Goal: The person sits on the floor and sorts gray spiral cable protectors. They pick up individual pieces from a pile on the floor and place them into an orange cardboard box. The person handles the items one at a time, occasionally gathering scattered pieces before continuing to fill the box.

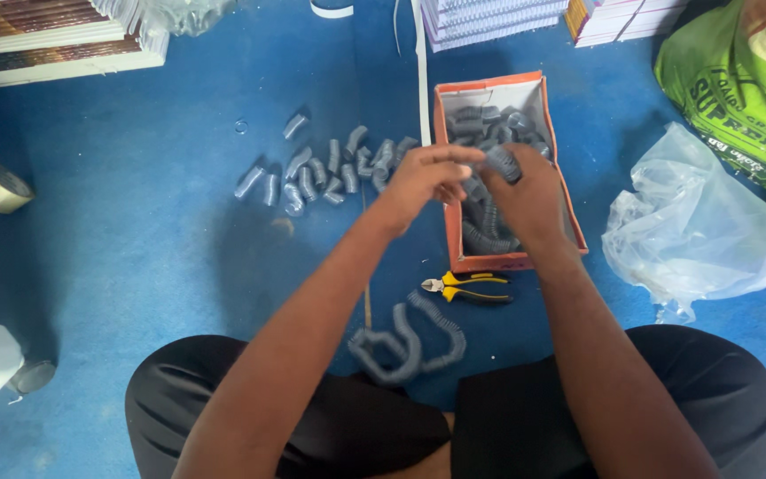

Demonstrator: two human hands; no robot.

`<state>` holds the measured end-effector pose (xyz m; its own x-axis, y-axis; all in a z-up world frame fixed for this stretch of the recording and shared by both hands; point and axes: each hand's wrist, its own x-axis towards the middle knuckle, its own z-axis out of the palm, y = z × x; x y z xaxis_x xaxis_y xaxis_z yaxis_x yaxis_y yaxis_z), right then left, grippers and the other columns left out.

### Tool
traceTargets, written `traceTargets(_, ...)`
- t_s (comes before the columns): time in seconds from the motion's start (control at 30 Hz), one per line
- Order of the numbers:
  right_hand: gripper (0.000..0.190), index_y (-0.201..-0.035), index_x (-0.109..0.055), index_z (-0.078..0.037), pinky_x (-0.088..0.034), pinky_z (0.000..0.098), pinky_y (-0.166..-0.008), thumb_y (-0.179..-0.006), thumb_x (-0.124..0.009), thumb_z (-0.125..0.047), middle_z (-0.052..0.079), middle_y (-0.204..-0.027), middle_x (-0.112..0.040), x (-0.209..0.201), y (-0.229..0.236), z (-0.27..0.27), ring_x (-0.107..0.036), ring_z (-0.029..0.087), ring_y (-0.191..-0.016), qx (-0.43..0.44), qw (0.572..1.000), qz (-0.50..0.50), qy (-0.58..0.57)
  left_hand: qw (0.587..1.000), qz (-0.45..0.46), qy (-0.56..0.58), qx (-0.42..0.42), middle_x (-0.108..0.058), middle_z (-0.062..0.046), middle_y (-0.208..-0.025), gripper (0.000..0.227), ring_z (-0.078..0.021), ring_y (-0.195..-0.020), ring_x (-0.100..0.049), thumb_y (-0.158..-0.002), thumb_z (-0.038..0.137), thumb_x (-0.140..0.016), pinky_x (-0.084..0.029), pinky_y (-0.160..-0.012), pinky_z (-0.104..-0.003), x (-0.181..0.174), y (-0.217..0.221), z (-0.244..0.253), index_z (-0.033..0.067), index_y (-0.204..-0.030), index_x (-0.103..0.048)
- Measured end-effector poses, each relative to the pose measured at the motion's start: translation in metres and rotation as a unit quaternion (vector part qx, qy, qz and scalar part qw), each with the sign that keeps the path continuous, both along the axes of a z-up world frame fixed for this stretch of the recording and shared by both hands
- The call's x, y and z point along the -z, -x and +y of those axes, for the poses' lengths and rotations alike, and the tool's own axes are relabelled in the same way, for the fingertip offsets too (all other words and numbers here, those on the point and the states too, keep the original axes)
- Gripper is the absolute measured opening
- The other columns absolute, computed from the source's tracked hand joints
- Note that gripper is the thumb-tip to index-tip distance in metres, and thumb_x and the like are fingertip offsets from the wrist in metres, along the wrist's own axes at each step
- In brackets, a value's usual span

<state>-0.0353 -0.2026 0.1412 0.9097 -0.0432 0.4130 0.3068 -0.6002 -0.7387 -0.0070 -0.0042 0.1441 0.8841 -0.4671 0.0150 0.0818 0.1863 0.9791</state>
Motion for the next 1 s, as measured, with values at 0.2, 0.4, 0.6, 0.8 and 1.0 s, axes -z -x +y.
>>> traceTargets(0.2, 0.063, -0.142, -0.051, 0.004, -0.062, 0.0326, -0.088, -0.089, -0.082, -0.011, 0.021, -0.134, -0.058, 0.003, -0.009, -0.003, -0.070, 0.027, -0.113, 0.043, 0.995, -0.022, -0.087, 0.983, 0.011, -0.059, -0.175, -0.072, -0.002, -0.098, 0.034, -0.0104, -0.077, -0.069, -0.091, 0.017, -0.063, -0.056, -0.067, -0.028, 0.029, -0.012, 0.030, 0.0060, -0.122, -0.071)
traceTargets(0.4, 0.085, -0.162, -0.030, 0.000, -0.062, 0.0323, -0.095, -0.090, -0.076, 0.001, 0.021, -0.149, -0.044, 0.024, -0.017, -0.011, -0.069, 0.025, -0.118, 0.022, 0.997, -0.003, -0.076, 0.944, 0.081, -0.132, -0.291, -0.072, -0.002, -0.100, 0.032, -0.0123, -0.074, -0.067, -0.091, 0.018, -0.063, -0.053, -0.065, -0.028, 0.073, -0.019, 0.066, 0.0093, -0.122, -0.069)
traceTargets(0.6, 0.082, -0.160, -0.032, -0.001, -0.062, 0.0294, -0.090, -0.090, -0.075, 0.001, 0.019, -0.144, -0.044, 0.026, -0.019, -0.011, -0.070, 0.021, -0.110, 0.023, 0.998, 0.008, -0.061, 0.889, -0.083, -0.301, -0.335, -0.069, -0.013, -0.110, 0.032, -0.0242, -0.084, -0.073, -0.086, 0.014, -0.064, -0.058, -0.075, -0.035, 0.123, -0.013, 0.093, 0.0051, -0.116, -0.072)
traceTargets(0.8, 0.081, -0.160, -0.030, 0.001, -0.062, 0.0283, -0.084, -0.092, -0.075, -0.002, 0.019, -0.141, -0.044, 0.022, -0.015, -0.009, -0.071, 0.020, -0.103, 0.008, 0.998, 0.017, -0.058, 0.848, -0.213, -0.407, -0.264, -0.062, -0.016, -0.131, 0.038, -0.0368, -0.121, -0.062, -0.080, 0.019, -0.069, -0.050, -0.102, -0.044, 0.128, 0.004, 0.094, 0.0097, -0.117, -0.071)
traceTargets(1.0, 0.081, -0.160, -0.030, 0.002, -0.061, 0.0280, -0.083, -0.092, -0.074, -0.002, 0.020, -0.141, -0.045, 0.018, -0.013, -0.007, -0.071, 0.019, -0.100, 0.016, 0.999, 0.020, -0.046, 0.827, -0.101, -0.526, -0.173, -0.037, -0.014, -0.161, 0.049, -0.0376, -0.128, -0.057, -0.082, 0.022, -0.067, -0.046, -0.107, -0.047, 0.102, 0.015, 0.075, 0.0168, -0.130, -0.067)
